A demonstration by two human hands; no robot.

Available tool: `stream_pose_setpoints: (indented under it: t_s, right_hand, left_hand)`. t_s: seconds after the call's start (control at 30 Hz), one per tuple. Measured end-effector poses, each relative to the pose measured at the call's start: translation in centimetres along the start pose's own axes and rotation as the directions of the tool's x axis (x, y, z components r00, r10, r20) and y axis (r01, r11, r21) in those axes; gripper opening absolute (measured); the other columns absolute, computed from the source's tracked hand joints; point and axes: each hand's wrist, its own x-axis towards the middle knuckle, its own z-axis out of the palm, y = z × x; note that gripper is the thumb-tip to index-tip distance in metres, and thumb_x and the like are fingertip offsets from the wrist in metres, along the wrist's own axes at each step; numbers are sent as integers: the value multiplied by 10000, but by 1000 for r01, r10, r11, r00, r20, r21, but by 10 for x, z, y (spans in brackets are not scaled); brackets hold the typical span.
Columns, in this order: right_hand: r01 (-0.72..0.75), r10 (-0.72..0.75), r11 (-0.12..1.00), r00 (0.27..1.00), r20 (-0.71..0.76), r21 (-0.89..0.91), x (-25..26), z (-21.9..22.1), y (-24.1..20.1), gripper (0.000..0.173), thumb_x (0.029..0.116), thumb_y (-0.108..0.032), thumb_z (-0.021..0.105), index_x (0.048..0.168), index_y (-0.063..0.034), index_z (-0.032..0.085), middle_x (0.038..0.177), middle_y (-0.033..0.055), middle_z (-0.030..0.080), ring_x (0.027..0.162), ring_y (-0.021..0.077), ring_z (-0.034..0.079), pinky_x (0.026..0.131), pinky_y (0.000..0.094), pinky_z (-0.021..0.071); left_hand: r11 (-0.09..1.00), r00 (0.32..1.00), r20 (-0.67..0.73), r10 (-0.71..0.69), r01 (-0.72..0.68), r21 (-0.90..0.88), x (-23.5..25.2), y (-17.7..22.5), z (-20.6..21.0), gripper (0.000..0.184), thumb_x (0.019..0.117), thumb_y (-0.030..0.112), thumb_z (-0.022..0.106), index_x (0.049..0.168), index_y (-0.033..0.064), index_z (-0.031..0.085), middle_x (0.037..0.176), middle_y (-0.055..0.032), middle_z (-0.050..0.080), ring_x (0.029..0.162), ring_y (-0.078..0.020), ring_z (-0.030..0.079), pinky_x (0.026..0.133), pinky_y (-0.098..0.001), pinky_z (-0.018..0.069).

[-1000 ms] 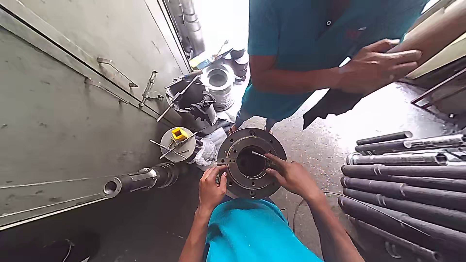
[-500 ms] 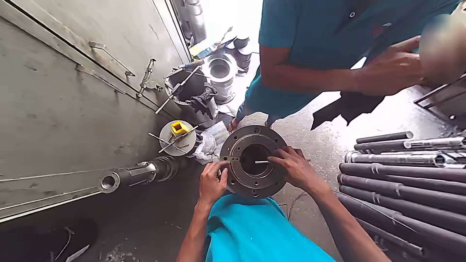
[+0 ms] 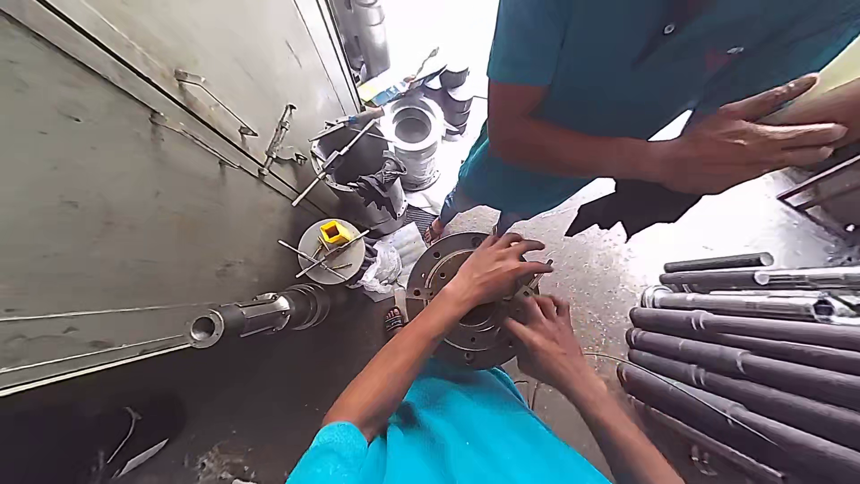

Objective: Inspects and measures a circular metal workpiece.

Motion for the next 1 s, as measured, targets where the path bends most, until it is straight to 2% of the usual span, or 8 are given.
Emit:
stream_pose_setpoints:
  t_s: [0.1,0.17,0.37,0.53,0.67,0.77,0.9,1.0]
  right_hand:
    - [-137,139,990,988,62,-35,-19,12,-23,389,951,-523,532,1156,-257,729,1034,154,680,982,414,648,809,645,484]
    - [-215,216,976,976,10,-25,-35,17,-19,500,1002,-626,424,1049,-255,756,903,107,681,891,363,655,792,597,490]
    - [-416,412,909,902,-127,-11,-52,-4,27,538,1010,-552,463,812,-160,774,817,134,668,816,387,631,751,613,451]
    - [-615,615,788,787,-47,24,13,-9,47,584,1025,-576,434,1311,-133,688,1103,236,679,1037,477,629,827,686,458]
    - [-397,383,908,917,115,136,65,6,7,449,1010,-513,545,1155,-137,741,1150,190,671,1111,424,619,875,662,489]
    - [-262,268,941,963,0,213,49,28,-26,324,998,-431,559,1125,-211,760,1132,104,681,1091,321,634,925,562,496]
    - [-500,584,803,769,-260,326,15,20,-8,325,959,-328,598,1119,-93,754,1089,176,682,997,349,660,836,539,551]
    - [-750,770,627,638,-21,210,26,5,22,564,935,-617,587,1045,-86,744,979,174,716,882,383,689,735,624,526]
  left_hand:
    - [978,958,232,172,-194,77,39,-11,13,362,856,124,742,1183,281,752,1456,22,598,1376,-293,499,958,-541,477]
    - [971,956,237,175,-207,120,39,-24,10,244,846,125,741,1076,201,765,1375,39,654,1372,-277,512,1003,-549,476]
    - [966,993,15,-119,112,233,-61,-7,-17,200,872,154,680,1053,152,766,1153,-35,726,1222,-284,612,979,-534,499]
    - [958,948,137,-286,286,19,-125,78,3,344,969,405,595,1020,108,762,1115,-100,730,1155,-329,650,948,-549,522]
    - [900,907,139,-396,414,-137,-145,71,-7,370,999,476,564,1148,204,765,1203,-28,724,1169,-263,640,953,-511,525]
    - [843,868,5,-497,484,-234,-169,49,-27,321,1014,393,548,1134,198,773,1105,-14,749,1033,-195,693,898,-449,566]
    - [790,851,-3,-526,487,-373,-190,43,-27,312,1010,354,562,1160,171,765,1056,-18,747,939,-124,699,847,-361,587]
    - [800,889,67,-453,439,-410,-182,51,-15,312,1018,332,560,1202,162,746,1082,-30,747,970,-144,703,877,-382,584]
